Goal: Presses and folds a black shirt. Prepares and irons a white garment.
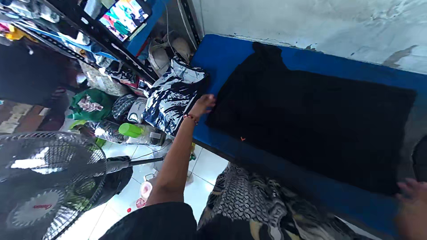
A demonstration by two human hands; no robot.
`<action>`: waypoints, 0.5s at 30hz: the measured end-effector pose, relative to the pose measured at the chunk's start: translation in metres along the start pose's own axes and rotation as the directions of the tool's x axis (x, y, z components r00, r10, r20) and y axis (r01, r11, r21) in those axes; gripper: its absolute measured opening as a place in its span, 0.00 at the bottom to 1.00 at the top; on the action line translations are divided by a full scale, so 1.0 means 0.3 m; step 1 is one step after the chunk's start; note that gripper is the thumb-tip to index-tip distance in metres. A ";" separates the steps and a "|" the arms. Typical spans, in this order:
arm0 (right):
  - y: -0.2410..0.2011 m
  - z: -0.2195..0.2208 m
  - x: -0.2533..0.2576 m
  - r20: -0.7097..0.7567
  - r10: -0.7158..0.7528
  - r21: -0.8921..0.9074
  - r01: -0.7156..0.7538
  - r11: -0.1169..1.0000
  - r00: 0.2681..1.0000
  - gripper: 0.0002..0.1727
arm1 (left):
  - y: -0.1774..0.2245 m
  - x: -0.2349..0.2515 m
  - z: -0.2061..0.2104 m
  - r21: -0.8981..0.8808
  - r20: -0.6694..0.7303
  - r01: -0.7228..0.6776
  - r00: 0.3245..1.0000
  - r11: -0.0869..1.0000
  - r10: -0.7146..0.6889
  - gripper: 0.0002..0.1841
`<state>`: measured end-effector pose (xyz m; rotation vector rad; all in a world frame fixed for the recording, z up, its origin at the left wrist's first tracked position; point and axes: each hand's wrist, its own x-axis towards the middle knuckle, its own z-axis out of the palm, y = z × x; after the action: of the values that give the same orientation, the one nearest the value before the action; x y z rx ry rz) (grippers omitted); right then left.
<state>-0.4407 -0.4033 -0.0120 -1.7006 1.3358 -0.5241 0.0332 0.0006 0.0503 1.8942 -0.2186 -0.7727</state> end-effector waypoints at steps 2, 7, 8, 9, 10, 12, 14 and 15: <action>-0.011 0.093 -0.074 0.082 -0.155 -0.416 0.175 0.893 0.985 0.40 | -0.103 0.056 -0.031 0.399 0.047 0.080 0.993 0.914 -0.108 0.25; 0.096 0.210 -0.129 0.131 -0.099 -0.663 0.161 0.731 0.986 0.48 | -0.218 0.040 -0.047 0.660 0.071 0.034 0.992 0.751 -0.107 0.23; 0.082 0.217 -0.124 0.113 -0.059 -0.684 0.120 0.720 0.992 0.47 | -0.207 0.039 -0.045 0.708 0.049 0.053 0.991 0.704 -0.125 0.21; 0.033 0.236 -0.112 0.091 -0.026 -0.696 0.082 0.714 0.996 0.44 | -0.186 0.039 -0.037 0.748 0.013 0.088 0.989 0.657 -0.148 0.19; -0.039 0.271 -0.098 0.081 -0.010 -0.703 0.064 0.709 0.997 0.42 | -0.159 0.043 -0.018 0.773 -0.028 0.118 0.988 0.624 -0.152 0.17; -0.214 0.391 -0.086 0.177 -0.082 -0.689 0.183 0.702 0.981 0.34 | -0.119 0.058 0.054 0.798 -0.046 0.073 0.997 0.599 -0.060 0.16; -0.380 0.592 -0.095 0.349 -0.201 -0.621 0.386 0.682 0.915 0.31 | -0.110 0.101 0.158 0.798 0.059 -0.122 0.990 0.590 0.125 0.17; -0.450 0.711 -0.111 0.436 -0.257 -0.573 0.486 0.660 0.863 0.32 | -0.116 0.134 0.213 0.782 0.132 -0.245 0.964 0.573 0.233 0.18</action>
<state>-0.2141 -0.2878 -0.0040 -2.5724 0.9675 0.0589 0.0194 -0.0511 -0.0133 2.6200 -0.9553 -0.5201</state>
